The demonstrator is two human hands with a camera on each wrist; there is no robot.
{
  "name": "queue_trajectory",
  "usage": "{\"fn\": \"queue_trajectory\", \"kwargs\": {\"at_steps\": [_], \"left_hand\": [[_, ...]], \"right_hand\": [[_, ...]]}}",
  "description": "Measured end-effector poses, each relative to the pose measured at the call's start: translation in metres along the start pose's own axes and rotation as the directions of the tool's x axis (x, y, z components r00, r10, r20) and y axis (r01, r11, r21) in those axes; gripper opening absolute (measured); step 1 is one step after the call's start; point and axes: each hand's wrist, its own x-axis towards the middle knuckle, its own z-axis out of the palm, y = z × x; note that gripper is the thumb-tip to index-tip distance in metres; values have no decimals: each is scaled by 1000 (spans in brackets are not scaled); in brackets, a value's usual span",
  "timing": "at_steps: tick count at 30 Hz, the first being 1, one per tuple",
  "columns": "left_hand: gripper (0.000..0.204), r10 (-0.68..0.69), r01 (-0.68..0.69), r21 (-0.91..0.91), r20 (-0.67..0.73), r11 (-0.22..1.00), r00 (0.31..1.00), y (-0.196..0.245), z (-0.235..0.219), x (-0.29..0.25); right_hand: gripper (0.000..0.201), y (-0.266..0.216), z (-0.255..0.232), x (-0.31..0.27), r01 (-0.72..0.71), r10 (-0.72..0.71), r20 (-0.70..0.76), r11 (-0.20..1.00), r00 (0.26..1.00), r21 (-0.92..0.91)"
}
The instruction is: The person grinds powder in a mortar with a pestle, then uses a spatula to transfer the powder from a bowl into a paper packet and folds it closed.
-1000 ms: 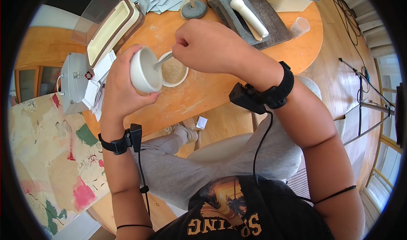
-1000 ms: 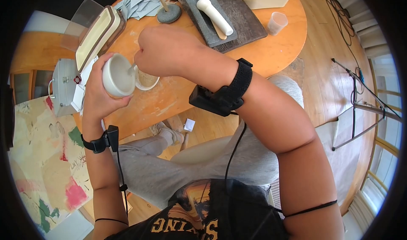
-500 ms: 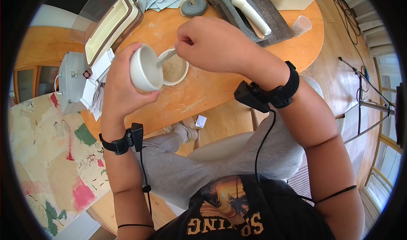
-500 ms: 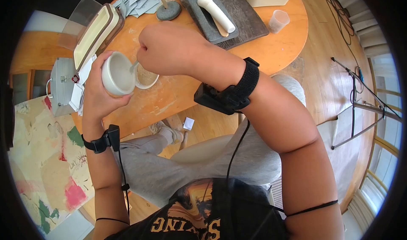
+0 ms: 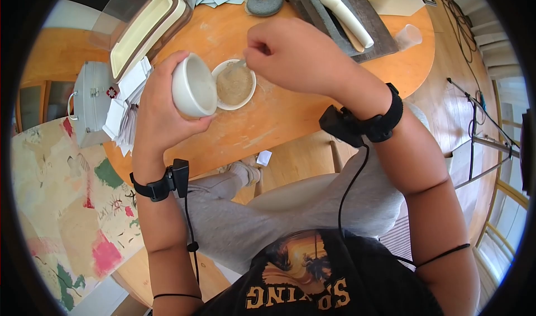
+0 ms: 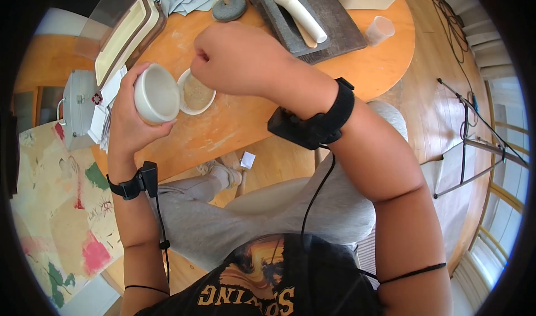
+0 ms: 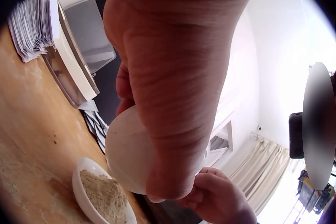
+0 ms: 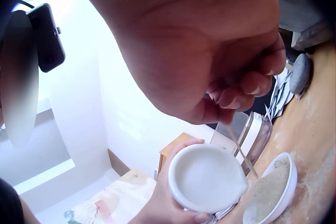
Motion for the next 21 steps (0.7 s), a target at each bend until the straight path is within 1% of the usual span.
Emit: {"fn": "queue_trajectory", "kwargs": {"at_steps": [2, 3, 5, 6, 8, 9, 11, 12, 14, 15, 17, 18, 20, 21], "left_hand": [[102, -6, 6, -4, 1, 1000, 1000, -1, -2, 0], [102, -30, 30, -18, 11, 999, 999, -1, -2, -1], [103, -49, 50, -39, 18, 998, 999, -2, 0, 0], [104, -32, 33, -21, 22, 999, 999, -5, -1, -1], [106, -21, 21, -2, 32, 1000, 999, -8, -2, -3], [106, -33, 33, 3, 35, 999, 999, -8, -2, -4], [106, -44, 44, 8, 34, 999, 998, -8, -2, -3], [106, -44, 44, 5, 37, 999, 998, -9, -2, -4], [106, -47, 47, 4, 39, 999, 998, -9, -3, -5], [105, -36, 37, -14, 19, 999, 999, -8, -1, -5], [104, -26, 26, -34, -3, 999, 1000, -8, -1, -5], [105, -37, 37, -29, 12, 999, 999, -9, -2, -6], [106, -49, 49, -24, 26, 998, 998, -10, -2, -7], [106, -46, 47, -24, 26, 999, 999, -10, -2, -7]], "right_hand": [[27, -3, -6, 2, -42, 41, 8, 989, 999, 141], [27, -5, -1, 2, -46, 44, 15, 988, 999, 148], [27, -7, 2, 0, 46, -52, 29, 983, 998, 177], [27, -7, 2, 1, 48, -54, 31, 984, 998, 173], [27, -10, 5, 1, -39, 40, -17, 997, 999, 69], [27, -11, 5, 1, -40, 41, -15, 997, 999, 72], [27, -12, 4, 2, 23, -25, 13, 985, 1000, 169], [27, -12, 4, 3, 24, -27, 15, 985, 1000, 168], [27, -12, 8, 1, 5, -7, 25, 994, 1000, 108], [27, -10, 10, 1, 5, -8, 27, 994, 1000, 107], [26, -5, 14, 0, 94, -89, -44, 988, 995, 122], [26, -8, 13, 0, 95, -91, -43, 988, 995, 122], [27, -14, 8, -1, 35, -38, 34, 995, 999, 91], [27, -14, 8, -1, 35, -38, 35, 995, 999, 91]]}}
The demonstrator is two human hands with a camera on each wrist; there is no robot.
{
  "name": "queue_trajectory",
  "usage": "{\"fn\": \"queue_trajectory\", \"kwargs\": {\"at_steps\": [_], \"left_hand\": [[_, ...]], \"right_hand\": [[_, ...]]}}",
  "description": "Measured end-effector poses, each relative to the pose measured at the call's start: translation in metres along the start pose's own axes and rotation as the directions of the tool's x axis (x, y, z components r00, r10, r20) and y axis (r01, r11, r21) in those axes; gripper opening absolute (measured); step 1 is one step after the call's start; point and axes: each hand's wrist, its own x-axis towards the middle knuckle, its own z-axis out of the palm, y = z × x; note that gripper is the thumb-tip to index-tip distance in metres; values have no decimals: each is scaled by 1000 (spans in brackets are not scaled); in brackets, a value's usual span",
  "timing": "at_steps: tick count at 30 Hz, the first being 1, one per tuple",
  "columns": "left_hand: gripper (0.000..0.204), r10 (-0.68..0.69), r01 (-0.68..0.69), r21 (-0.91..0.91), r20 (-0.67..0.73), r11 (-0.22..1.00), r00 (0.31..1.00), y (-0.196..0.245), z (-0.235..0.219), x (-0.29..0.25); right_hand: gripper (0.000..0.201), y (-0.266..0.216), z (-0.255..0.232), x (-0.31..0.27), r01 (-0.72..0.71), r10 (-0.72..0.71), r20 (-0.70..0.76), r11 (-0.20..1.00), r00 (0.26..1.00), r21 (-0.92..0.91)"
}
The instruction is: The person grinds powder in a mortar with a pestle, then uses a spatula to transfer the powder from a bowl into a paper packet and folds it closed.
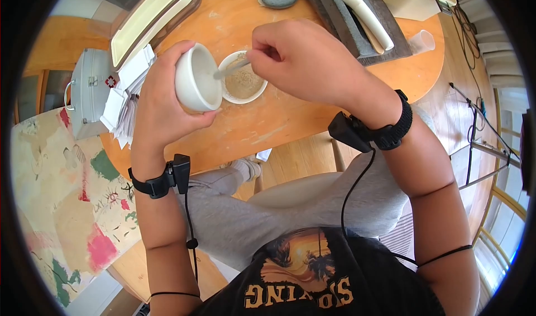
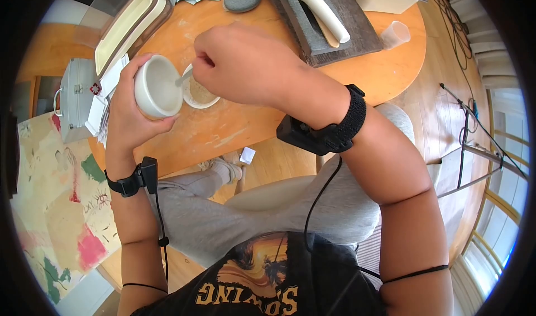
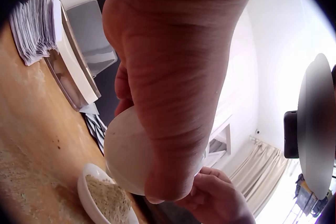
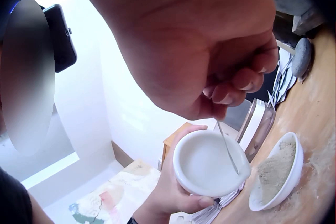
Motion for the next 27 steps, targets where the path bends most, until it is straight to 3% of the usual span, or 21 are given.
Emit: {"fn": "queue_trajectory", "kwargs": {"at_steps": [5, 8, 15, 17, 24, 27], "left_hand": [[107, 5, -5, 3, -3, 1000, 1000, 0, 1, 0], [104, 33, -34, -24, -36, 999, 999, 1, 2, 0], [107, 4, -4, -2, 18, 1000, 1000, -1, 2, -1], [107, 0, 0, -1, 27, 1000, 1000, -2, 3, -2], [107, -95, 63, -177, -173, 982, 980, -26, 6, -3], [106, -163, 104, -223, -267, 969, 950, -40, 16, 3]], "right_hand": [[27, 6, 4, 4, -3, 9, -94, 998, 996, 68], [29, 6, 3, 3, -87, 92, -83, 994, 992, 67], [29, 5, 9, 3, -68, 85, -76, 978, 994, 197], [27, 7, 10, 3, -84, 74, -146, 995, 986, -62], [25, -1, -7, -2, -126, 122, -92, 991, 988, -37], [23, 7, 6, -4, 2, -16, -169, 996, 985, -86]]}}
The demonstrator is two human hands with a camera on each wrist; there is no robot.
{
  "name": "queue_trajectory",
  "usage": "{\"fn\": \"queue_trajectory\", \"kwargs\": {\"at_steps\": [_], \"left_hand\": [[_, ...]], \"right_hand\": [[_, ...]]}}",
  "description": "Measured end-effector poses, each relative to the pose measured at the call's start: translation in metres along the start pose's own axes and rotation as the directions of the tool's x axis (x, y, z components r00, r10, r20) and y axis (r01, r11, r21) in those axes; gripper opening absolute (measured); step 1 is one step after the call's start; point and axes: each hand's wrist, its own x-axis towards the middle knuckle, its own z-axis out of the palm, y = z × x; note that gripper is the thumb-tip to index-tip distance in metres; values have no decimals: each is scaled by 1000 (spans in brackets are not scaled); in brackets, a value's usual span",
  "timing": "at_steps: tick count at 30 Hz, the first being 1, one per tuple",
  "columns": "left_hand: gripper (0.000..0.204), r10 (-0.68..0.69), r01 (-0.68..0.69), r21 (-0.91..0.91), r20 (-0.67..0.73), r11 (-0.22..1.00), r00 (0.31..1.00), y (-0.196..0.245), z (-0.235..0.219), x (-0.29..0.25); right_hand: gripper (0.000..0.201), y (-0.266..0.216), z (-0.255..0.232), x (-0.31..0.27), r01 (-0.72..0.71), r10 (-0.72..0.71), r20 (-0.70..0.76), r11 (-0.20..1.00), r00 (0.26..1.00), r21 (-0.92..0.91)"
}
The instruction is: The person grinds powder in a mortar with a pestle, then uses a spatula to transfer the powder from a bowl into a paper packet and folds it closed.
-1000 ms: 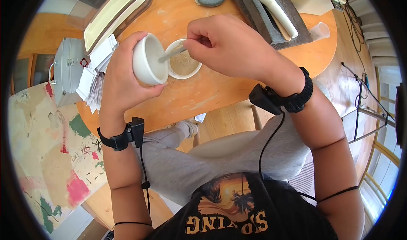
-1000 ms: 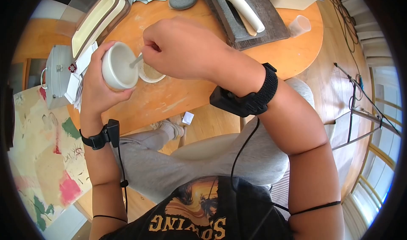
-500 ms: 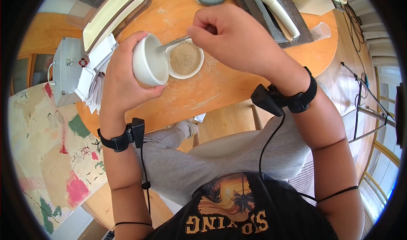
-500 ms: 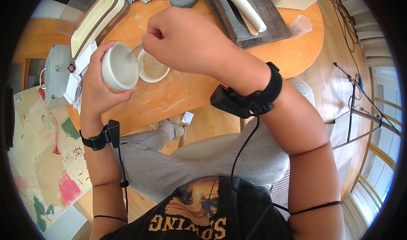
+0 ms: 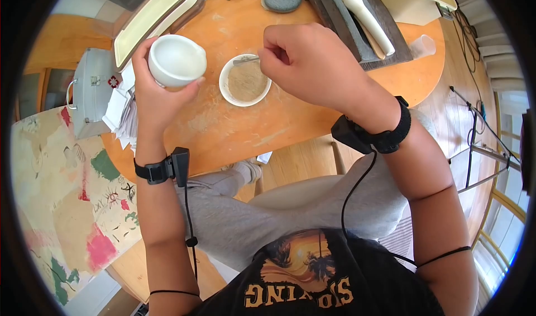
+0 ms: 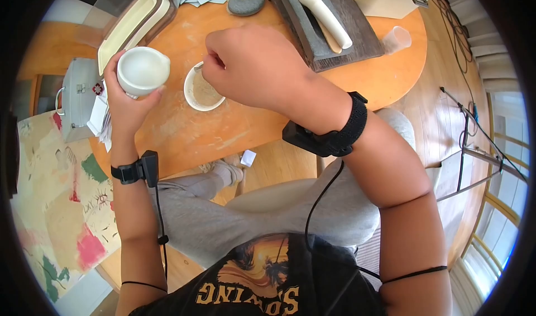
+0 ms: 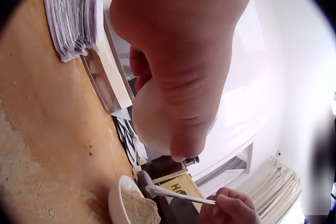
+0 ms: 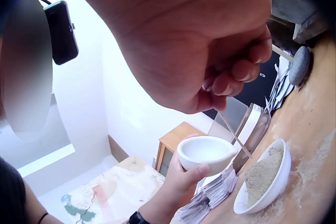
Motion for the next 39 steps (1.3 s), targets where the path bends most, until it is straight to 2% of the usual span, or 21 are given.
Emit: {"fn": "queue_trajectory", "kwargs": {"at_steps": [1, 2, 4, 8, 11, 13, 15, 17, 19, 23, 26, 29, 31, 32, 34, 35, 37, 38, 39], "left_hand": [[106, -48, 46, -29, -74, 999, 996, -6, 5, 2], [106, -46, 43, -28, -80, 999, 996, -14, 11, 4], [108, -114, 88, -156, -168, 984, 979, -33, 19, 10], [110, -170, 135, -184, -191, 974, 967, -50, 38, 25], [111, -241, 204, -225, -147, 953, 959, -54, 49, 30], [110, -208, 181, -172, -153, 968, 966, -60, 56, 35], [111, -216, 194, -150, -146, 969, 965, -60, 63, 41], [111, -225, 208, -129, -139, 970, 964, -55, 66, 46], [111, -216, 215, -18, -93, 976, 972, -52, 68, 50], [114, -214, 212, -33, -80, 977, 974, -55, 64, 51], [117, -162, 166, 37, -92, 985, 982, -63, 57, 47], [108, -126, 139, 116, -112, 983, 986, -61, 49, 38], [99, -17, 61, 306, -145, 950, 989, -53, 41, 33], [99, -19, 65, 307, -150, 949, 988, -48, 36, 28], [87, -12, 104, 459, -199, 882, 980, -37, 27, 16], [87, -15, 110, 460, -205, 881, 979, -34, 24, 9], [67, -50, 159, 462, -240, 873, 970, -28, 20, -3], [67, -52, 165, 462, -248, 871, 967, -26, 18, -6], [55, -163, 209, 345, -158, 915, 974, -24, 17, -8]], "right_hand": [[23, 0, 0, 1, 22, -22, -7, 1000, 1000, -18], [22, 0, 0, 2, 44, -45, -14, 998, 999, -36], [22, 0, -1, 5, 59, -60, -22, 998, 998, -21], [21, 1, -4, 9, 58, -57, -25, 998, 998, 32], [23, 3, -12, 8, 87, -87, 17, 996, 996, -22], [23, 8, -15, 7, 110, -108, 43, 992, 993, -59], [24, 14, -14, 5, 208, -207, 21, 966, 978, -152], [23, 16, -15, 4, 218, -217, 24, 962, 976, -165], [22, 16, -15, 4, 232, -231, 26, 956, 973, -178], [21, 13, -15, 5, 278, -277, 33, 937, 960, -212], [20, 12, -14, 6, 296, -297, 33, 930, 954, -218], [20, 9, -12, 5, 312, -313, 33, 925, 949, -216], [19, 9, -11, 6, 323, -323, 38, 921, 946, -218], [19, 9, -10, 5, 305, -310, 13, 927, 951, -219], [19, 9, -11, 6, 294, -303, -8, 930, 953, -219], [20, 9, -11, 6, 270, -284, -25, 933, 958, -239], [20, 9, -12, 7, 256, -274, -39, 932, 961, -258], [20, 10, -11, 7, 248, -267, -50, 939, 962, -238], [22, 10, -11, 7, 241, -260, -60, 946, 964, -218]]}}
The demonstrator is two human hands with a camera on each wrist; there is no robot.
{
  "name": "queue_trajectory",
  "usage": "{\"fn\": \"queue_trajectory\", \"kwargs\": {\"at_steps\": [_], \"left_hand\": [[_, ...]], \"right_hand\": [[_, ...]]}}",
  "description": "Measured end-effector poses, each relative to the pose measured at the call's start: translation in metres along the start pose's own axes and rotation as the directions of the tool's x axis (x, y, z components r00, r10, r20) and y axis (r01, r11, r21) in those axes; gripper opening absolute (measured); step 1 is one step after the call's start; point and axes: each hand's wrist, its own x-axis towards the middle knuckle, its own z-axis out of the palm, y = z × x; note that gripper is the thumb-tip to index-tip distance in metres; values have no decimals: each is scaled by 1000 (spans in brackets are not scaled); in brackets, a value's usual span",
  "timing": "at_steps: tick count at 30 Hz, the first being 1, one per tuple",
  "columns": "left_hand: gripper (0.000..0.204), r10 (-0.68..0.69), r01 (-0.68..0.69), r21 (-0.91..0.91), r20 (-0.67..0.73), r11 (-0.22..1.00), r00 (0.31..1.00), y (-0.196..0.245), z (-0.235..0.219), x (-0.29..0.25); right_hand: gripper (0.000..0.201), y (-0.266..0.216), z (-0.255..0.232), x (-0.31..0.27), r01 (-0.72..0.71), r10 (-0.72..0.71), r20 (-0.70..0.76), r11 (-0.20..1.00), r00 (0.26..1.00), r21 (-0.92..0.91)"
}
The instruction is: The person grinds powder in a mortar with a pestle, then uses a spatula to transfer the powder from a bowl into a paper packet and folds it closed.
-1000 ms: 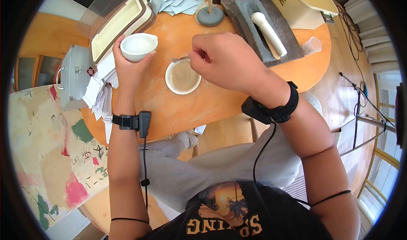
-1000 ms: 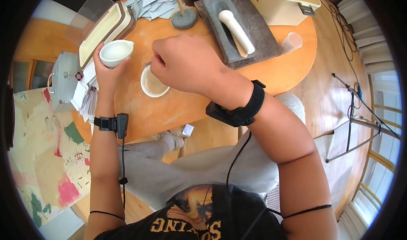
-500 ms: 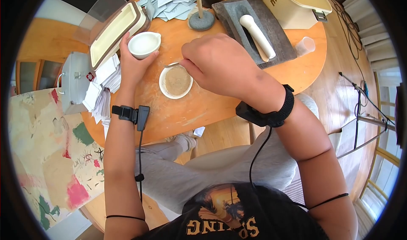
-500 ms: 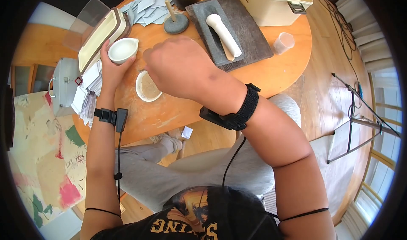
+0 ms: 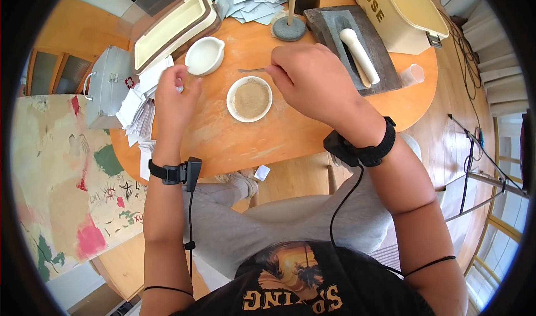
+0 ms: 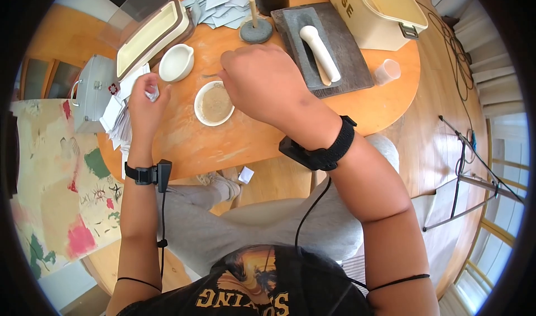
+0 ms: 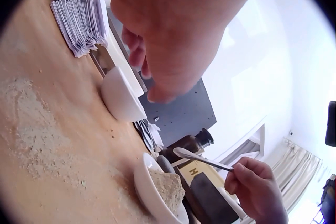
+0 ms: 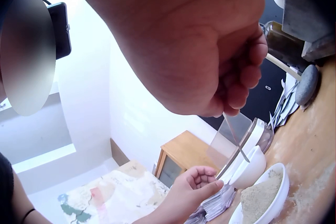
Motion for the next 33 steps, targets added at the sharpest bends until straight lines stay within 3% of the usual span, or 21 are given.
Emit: {"fn": "queue_trajectory", "kwargs": {"at_steps": [1, 2, 4, 8, 10, 11, 13, 14, 16, 17, 23, 25, 26, 28, 33], "left_hand": [[44, -52, 68, -115, 131, 991, 990, 1, -1, -1], [44, -58, 72, -117, 125, 990, 990, 0, 3, -1], [27, 20, 88, -318, 323, 944, 946, 2, 12, 2], [27, -86, 159, -270, 264, 950, 961, 11, 16, 6], [20, 25, 5, -158, 192, 987, 981, 13, 8, -1], [20, 17, 15, -160, 196, 987, 980, 16, 1, -5], [22, -148, 262, -299, 356, 918, 923, 32, -16, -15], [22, -156, 270, -299, 355, 915, 922, 35, -20, -20], [25, -100, 300, -564, 358, 769, 928, 41, -23, -29], [25, -109, 307, -566, 356, 765, 928, 43, -25, -30], [40, -56, 223, -495, 331, 840, 942, 46, -20, -35], [55, 32, 80, -337, 313, 938, 949, 50, -20, -38], [55, 24, 88, -344, 308, 935, 951, 50, -17, -41], [72, 142, -64, -311, 236, 948, 961, 50, -8, -48], [91, 175, -82, -318, 276, 945, 945, 57, 3, -53]], "right_hand": [[22, 0, 0, 0, 8, -8, 3, 1000, 1000, -2], [22, 0, 1, 0, 8, -8, 14, 1000, 1000, -5], [22, -1, 2, 1, 12, -11, 32, 1000, 999, -8], [24, 1, 1, 1, 12, -12, 21, 1000, 1000, 3], [24, 0, -1, 2, 14, -14, 30, 1000, 999, 5], [24, -2, -3, 2, 2, -3, 28, 1000, 1000, 25], [23, -6, -5, 2, -8, 6, 40, 999, 999, 53], [22, -8, -7, 3, -22, 16, 59, 996, 998, 89], [21, -9, -8, 4, -32, 21, 88, 992, 996, 125], [19, -9, -8, 3, -13, 3, 66, 989, 998, 145], [14, 2, -5, 1, 108, -110, 26, 992, 994, 61], [13, 4, -6, -1, 126, -127, 39, 992, 991, 17], [13, 3, -8, -4, 118, -117, 54, 993, 992, -8], [12, 1, -13, -8, 120, -117, 85, 992, 990, -39], [5, -4, -17, -16, 121, -108, 131, 987, 986, -102]]}}
